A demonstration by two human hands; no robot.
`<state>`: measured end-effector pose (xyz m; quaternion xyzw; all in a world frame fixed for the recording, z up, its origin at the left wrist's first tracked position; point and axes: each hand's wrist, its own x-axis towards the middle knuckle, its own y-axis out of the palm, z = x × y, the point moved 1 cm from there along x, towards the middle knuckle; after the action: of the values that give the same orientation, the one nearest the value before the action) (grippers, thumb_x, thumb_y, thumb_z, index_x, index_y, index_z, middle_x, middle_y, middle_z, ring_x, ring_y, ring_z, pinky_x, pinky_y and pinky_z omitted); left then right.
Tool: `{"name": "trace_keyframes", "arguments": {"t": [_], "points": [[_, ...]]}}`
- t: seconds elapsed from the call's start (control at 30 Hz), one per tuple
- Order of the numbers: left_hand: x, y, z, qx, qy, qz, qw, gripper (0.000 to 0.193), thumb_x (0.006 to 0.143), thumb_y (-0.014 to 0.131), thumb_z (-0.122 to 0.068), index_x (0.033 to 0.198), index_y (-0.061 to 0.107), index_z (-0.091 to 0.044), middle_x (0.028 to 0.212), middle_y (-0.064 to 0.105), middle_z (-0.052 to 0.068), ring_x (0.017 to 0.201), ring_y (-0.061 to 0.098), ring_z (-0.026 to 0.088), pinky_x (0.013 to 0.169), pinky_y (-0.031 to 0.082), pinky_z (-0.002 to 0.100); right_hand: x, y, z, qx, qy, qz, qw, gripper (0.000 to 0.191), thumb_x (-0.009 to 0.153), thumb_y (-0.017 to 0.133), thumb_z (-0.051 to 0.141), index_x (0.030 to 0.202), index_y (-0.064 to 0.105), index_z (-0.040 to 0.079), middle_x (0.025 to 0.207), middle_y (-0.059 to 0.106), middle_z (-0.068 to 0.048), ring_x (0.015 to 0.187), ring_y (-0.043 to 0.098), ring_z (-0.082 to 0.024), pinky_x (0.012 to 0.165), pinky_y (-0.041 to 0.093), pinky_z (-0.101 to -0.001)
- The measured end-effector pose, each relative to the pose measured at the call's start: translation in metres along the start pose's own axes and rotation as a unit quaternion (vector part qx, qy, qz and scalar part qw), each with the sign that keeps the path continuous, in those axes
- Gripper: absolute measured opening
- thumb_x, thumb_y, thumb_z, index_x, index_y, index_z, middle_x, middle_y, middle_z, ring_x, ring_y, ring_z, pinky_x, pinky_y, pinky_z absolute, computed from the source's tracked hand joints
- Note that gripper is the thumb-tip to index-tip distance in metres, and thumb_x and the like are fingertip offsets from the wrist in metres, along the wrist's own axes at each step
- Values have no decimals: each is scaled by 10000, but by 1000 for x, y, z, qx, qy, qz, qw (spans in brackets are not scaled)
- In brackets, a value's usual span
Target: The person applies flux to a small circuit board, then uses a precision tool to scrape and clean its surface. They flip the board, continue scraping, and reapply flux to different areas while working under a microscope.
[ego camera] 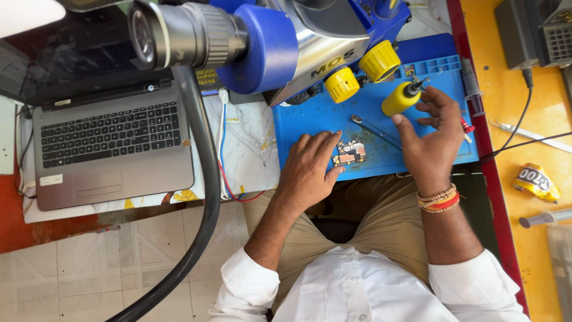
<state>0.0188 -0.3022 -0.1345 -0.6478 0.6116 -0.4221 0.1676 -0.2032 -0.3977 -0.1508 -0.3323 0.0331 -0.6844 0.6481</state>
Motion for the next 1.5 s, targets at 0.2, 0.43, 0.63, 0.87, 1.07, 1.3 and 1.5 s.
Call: {"name": "trace_keyframes", "arguments": {"t": [0.2,0.43,0.63,0.87,1.07,1.3,1.5], "points": [[-2,10,8,-2,10,-3,1000,621,814,836,-165,1376,587,-76,1259,673,59,1097,608,269,933,470,442,12,12,-10,-76,-38,28,996,694,842,948,134,1380,555,-62,1235,686,-198,1052,692,-286,889,566,-387],[-7,8,8,-6,58,-68,996,649,812,825,-97,1400,551,-85,1265,629,105,1134,608,307,992,480,465,15,7,-6,-97,-21,3,995,543,870,941,179,1252,629,-48,1046,721,-170,895,718,-275,785,570,-377],[-12,12,12,-27,57,-82,995,688,853,804,-45,1464,489,-68,1303,601,146,1180,621,325,1054,521,462,0,-18,7,-114,-48,-16,992,479,898,940,167,1200,639,-53,1006,714,-163,883,715,-248,842,574,-364],[-14,13,15,-12,59,-89,994,712,830,822,-52,1457,486,-79,1252,600,140,1146,626,316,1017,529,455,-35,-48,30,-133,-78,12,988,383,956,921,133,1155,641,-35,1051,694,-153,929,693,-242,844,553,-328],[-18,15,18,-55,28,-81,995,732,844,809,-19,1489,474,-97,1308,589,159,1201,628,325,1026,554,424,-63,-50,49,-126,-63,63,988,336,895,868,91,1145,675,-23,1071,689,-142,895,691,-218,812,566,-299],[-14,11,17,-106,27,-78,991,755,856,786,29,1514,439,-103,1340,598,150,1218,642,329,1042,568,409,-76,-37,63,-124,-40,96,987,527,803,858,102,1296,691,21,1106,691,-158,937,714,-265,811,577,-354],[-15,10,18,-133,-5,-67,989,762,838,790,37,1512,462,-103,1312,608,143,1170,660,301,1022,577,407,-76,-32,67,-120,-47,110,986,551,797,861,109,1311,684,17,1109,691,-164,928,715,-262,797,579,-355]]}}
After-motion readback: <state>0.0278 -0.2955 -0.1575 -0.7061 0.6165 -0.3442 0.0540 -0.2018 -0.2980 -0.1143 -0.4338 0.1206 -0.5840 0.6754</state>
